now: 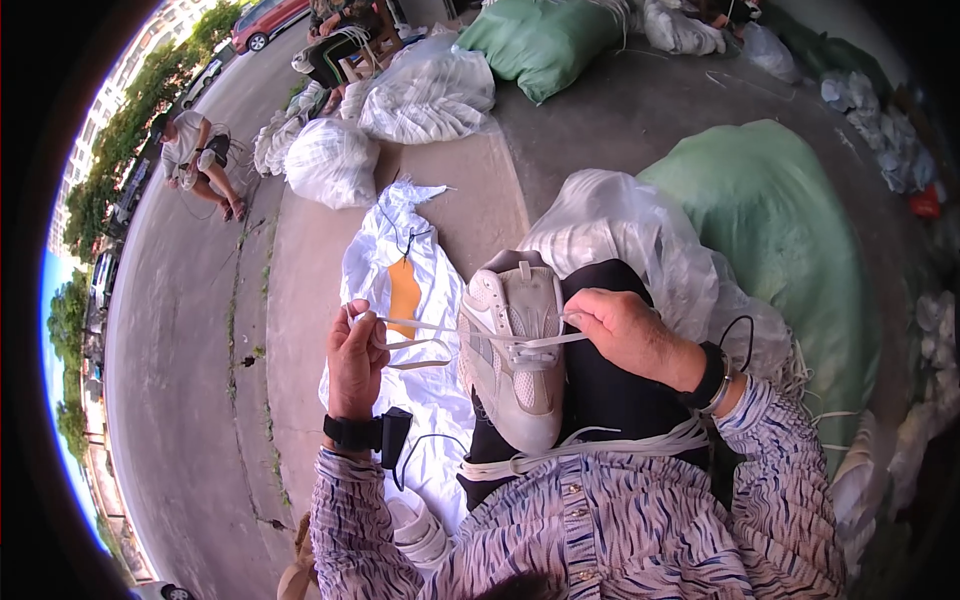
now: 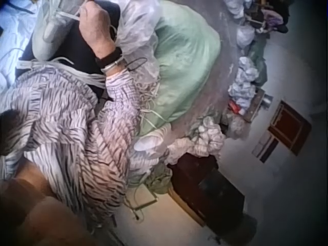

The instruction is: Insert and thread laces through the eyelets of a shoe.

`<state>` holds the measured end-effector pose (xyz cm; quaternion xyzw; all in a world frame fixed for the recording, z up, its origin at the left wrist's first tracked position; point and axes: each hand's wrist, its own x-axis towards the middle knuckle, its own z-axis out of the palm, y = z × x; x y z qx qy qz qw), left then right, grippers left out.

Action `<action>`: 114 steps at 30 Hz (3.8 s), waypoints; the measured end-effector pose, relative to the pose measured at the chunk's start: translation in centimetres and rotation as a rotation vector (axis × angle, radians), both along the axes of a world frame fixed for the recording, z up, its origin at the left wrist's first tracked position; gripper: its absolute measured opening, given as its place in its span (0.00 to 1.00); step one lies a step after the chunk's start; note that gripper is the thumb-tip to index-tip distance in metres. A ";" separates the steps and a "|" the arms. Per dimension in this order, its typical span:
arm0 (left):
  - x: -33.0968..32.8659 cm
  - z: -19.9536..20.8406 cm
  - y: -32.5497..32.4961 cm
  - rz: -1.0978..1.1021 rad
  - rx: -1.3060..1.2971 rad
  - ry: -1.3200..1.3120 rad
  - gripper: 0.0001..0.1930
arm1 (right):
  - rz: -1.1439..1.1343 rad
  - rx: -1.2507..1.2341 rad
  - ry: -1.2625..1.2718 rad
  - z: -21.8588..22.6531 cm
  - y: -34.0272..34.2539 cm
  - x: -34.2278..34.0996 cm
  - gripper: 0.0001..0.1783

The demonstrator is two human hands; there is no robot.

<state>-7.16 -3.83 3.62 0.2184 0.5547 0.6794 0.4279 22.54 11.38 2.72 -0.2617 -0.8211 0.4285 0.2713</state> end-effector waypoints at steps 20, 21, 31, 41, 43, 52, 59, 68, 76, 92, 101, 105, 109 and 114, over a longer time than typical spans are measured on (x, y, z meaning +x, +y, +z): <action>4.7 -1.8 -1.4 -0.048 -0.239 0.581 0.12 | -0.171 0.028 -0.003 -0.6 2.0 3.6 0.03; 5.8 -1.3 -0.6 -0.145 -0.256 0.563 0.10 | -0.133 0.192 0.076 -0.7 1.7 2.4 0.02; 8.2 -1.8 1.3 -0.214 -0.105 0.360 0.07 | 0.021 0.315 -0.187 -0.9 -0.5 0.4 0.05; 7.8 -1.4 1.0 -0.516 -0.234 0.264 0.11 | 0.050 0.368 -0.268 -1.5 -0.2 -0.7 0.05; 7.3 -1.2 0.8 -0.561 -0.333 0.307 0.12 | 0.074 0.390 -0.246 -1.6 -0.4 -0.8 0.06; 8.9 -1.9 1.7 -0.381 -0.304 0.817 0.12 | 0.178 0.591 -0.200 -0.8 -0.3 -0.5 0.03; 9.1 -0.7 2.8 -0.293 -0.313 0.774 0.12 | 0.239 0.654 -0.189 -0.4 1.0 -1.0 0.04; 9.1 1.7 3.5 -0.425 -0.033 1.696 0.11 | 0.319 0.826 -0.076 0.0 0.8 -0.9 0.08; 6.8 4.2 5.0 -0.889 0.061 1.883 0.14 | 0.592 0.907 -0.315 1.3 1.9 -2.7 0.08; 7.7 -0.7 5.9 -0.548 0.094 1.430 0.09 | 0.433 0.532 -0.616 -0.5 0.1 -3.7 0.09; 8.1 -1.7 6.4 -0.518 0.116 0.389 0.10 | 0.171 -0.770 0.093 2.8 1.2 -3.8 0.09; 8.2 -2.0 6.0 -0.475 0.188 0.354 0.09 | 0.333 -0.848 0.109 0.9 -0.3 -4.0 0.11; 8.6 -2.2 6.2 -0.442 0.236 0.257 0.09 | 0.283 -0.824 0.063 0.7 -1.2 -5.0 0.08; 8.7 -1.8 6.7 -0.457 0.159 0.266 0.11 | 0.358 -0.855 0.278 5.5 -0.9 -3.8 0.13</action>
